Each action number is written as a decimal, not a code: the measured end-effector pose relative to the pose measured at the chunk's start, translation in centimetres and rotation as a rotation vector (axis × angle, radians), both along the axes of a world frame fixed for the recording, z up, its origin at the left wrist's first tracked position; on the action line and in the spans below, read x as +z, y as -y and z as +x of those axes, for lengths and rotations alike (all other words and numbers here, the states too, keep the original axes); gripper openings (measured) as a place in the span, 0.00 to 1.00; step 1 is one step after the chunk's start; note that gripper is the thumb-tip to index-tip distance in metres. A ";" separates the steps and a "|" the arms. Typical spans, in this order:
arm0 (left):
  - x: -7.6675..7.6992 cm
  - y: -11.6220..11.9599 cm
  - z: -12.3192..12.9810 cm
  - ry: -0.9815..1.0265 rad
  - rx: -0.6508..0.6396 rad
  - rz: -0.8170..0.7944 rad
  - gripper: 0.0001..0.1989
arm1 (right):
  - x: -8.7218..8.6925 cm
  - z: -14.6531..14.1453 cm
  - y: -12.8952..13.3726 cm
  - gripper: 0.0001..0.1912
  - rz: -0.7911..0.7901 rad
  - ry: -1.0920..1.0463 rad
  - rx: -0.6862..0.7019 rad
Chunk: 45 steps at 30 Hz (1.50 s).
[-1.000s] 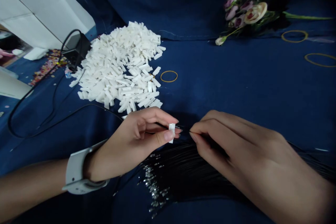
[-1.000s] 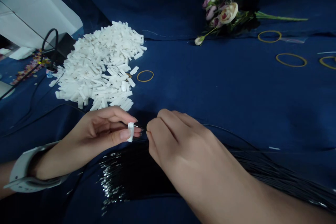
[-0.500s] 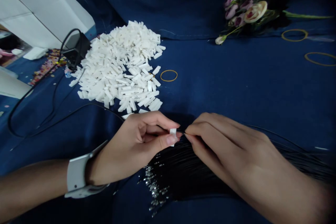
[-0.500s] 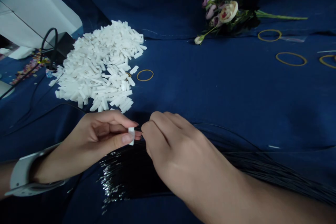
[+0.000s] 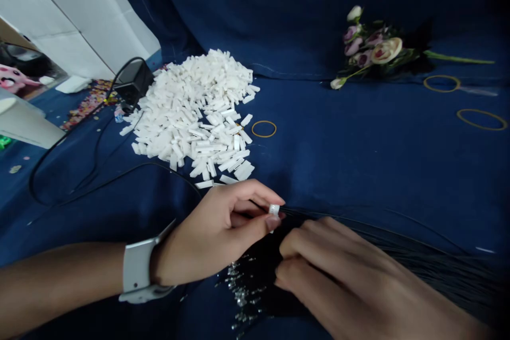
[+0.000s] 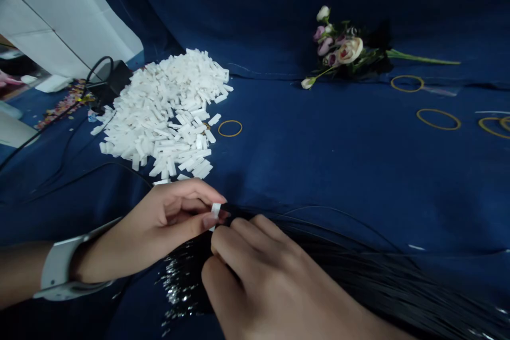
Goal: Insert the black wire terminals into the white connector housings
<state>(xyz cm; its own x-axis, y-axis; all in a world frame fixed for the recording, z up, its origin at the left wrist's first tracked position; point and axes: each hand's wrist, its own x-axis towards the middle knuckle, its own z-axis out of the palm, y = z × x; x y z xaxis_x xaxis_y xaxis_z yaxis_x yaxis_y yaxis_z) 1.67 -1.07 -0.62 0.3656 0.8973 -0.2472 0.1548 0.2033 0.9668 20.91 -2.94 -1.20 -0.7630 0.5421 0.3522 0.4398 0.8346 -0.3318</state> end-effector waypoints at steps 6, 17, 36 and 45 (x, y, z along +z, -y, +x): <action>0.1 0.1 0.1 0.023 -0.011 0.004 0.04 | 0.3 -0.1 0.4 0.20 0.099 0.020 -0.054; 0.1 -0.1 0.0 0.040 -0.023 -0.043 0.05 | -0.5 0.9 0.6 0.13 0.197 0.047 -0.112; 0.3 -0.4 -0.4 0.191 0.065 -0.107 0.05 | 0.4 2.0 -2.0 0.12 0.073 -0.059 -0.130; 0.1 -0.5 -0.3 0.258 0.075 -0.121 0.06 | 0.2 1.8 -1.7 0.15 0.042 -0.056 -0.129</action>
